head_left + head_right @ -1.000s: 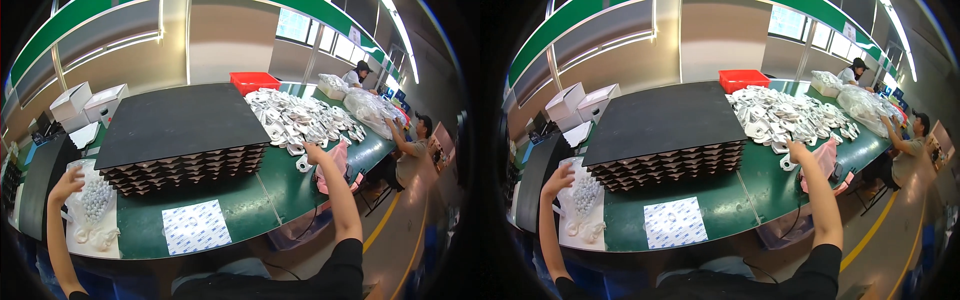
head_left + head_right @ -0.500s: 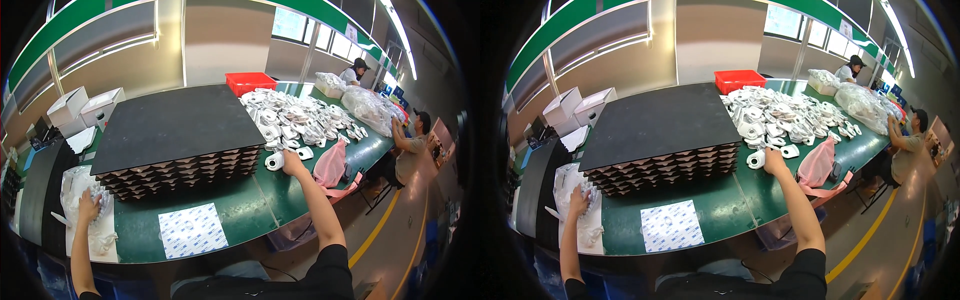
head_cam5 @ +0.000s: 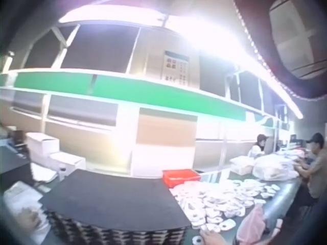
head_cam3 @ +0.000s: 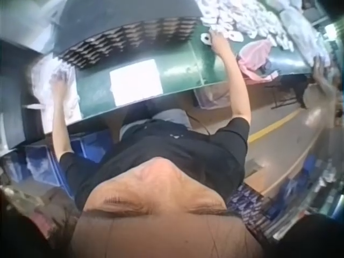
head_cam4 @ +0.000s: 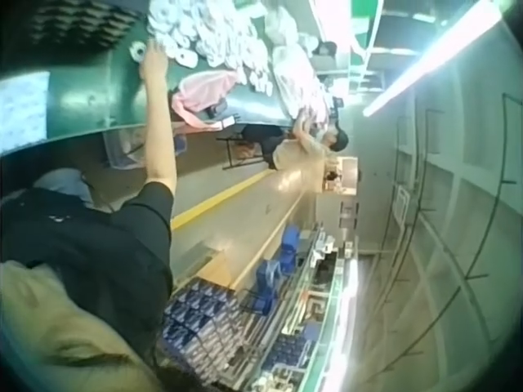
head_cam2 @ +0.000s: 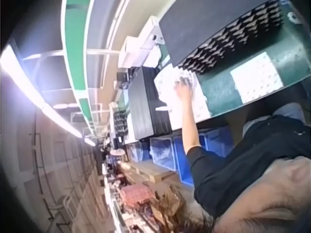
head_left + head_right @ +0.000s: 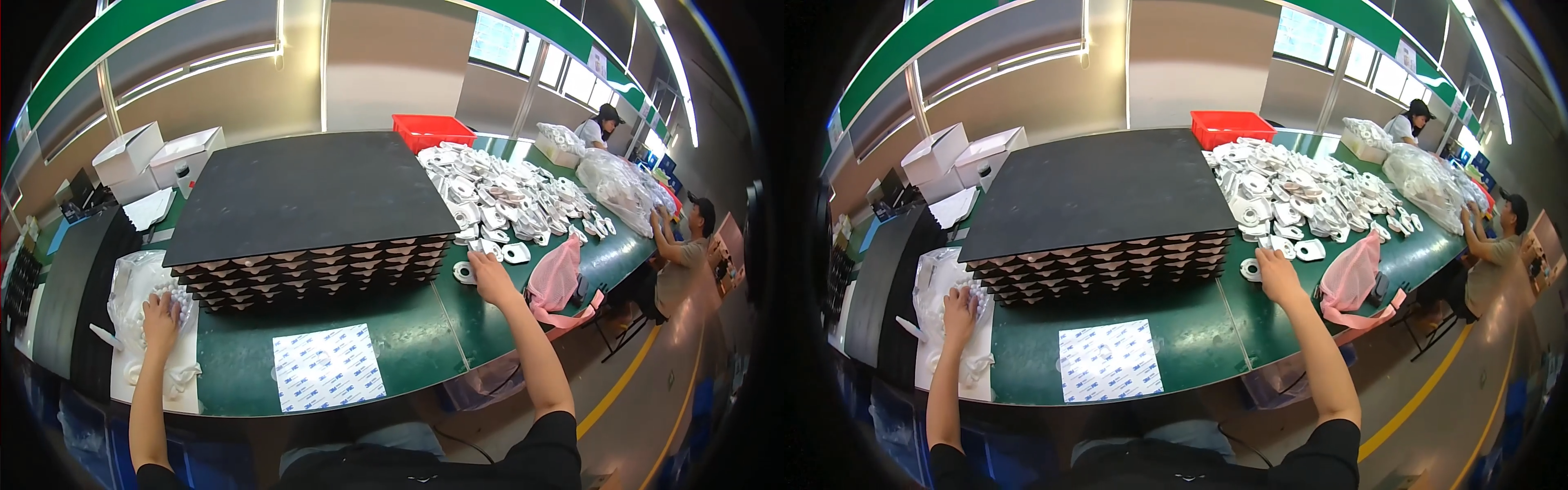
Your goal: Assemble small LED light components by inserting translucent domes into white plastic housings and organizing them on a tray.
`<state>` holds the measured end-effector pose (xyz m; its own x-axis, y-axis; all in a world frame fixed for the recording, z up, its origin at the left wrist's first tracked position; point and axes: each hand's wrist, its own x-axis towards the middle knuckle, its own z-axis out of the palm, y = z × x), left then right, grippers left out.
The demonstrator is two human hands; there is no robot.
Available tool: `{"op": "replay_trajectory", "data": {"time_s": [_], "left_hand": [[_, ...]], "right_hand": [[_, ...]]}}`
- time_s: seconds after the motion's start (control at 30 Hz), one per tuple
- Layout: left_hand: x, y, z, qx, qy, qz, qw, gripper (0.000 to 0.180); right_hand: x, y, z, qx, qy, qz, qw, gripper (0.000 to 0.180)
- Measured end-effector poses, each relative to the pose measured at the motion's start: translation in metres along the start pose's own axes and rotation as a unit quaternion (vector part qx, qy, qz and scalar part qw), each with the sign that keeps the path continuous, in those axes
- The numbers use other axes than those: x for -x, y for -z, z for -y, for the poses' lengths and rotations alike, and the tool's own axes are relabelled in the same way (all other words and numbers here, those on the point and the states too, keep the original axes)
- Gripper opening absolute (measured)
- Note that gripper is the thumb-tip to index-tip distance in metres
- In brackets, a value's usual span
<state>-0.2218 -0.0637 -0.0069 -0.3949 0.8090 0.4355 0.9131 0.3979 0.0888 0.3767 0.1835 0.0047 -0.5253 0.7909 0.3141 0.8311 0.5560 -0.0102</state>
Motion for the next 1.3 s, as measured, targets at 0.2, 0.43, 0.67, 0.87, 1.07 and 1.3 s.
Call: {"op": "replay_trajectory", "data": {"time_s": [0.2,0.43,0.67,0.87,1.07,1.3], "left_hand": [[-0.003,0.016,-0.006,-0.046,-0.022,-0.022,0.998,0.013],[-0.019,0.044,0.001,0.042,0.0,-0.087,0.995,0.021],[-0.006,0.072,-0.034,0.77,0.301,0.1,0.554,0.034],[0.047,0.054,-0.135,0.88,0.285,0.352,0.139,0.033],[0.024,0.024,-0.211,0.815,0.297,0.433,0.245,0.032],[0.011,0.003,-0.223,0.831,0.216,0.424,0.287,0.031]], "right_hand": [[0.011,0.018,0.009,-0.051,-0.07,0.068,0.994,0.051],[0.038,0.053,0.052,-0.09,-0.043,0.015,0.995,0.014],[0.073,0.005,0.099,-0.437,-0.156,-0.118,0.878,0.007],[0.074,-0.009,0.111,-0.521,-0.165,-0.125,0.828,0.007],[0.063,0.008,0.165,-0.566,-0.124,-0.092,0.81,0.011],[0.054,0.002,0.23,-0.658,-0.095,0.029,0.746,0.013]]}}
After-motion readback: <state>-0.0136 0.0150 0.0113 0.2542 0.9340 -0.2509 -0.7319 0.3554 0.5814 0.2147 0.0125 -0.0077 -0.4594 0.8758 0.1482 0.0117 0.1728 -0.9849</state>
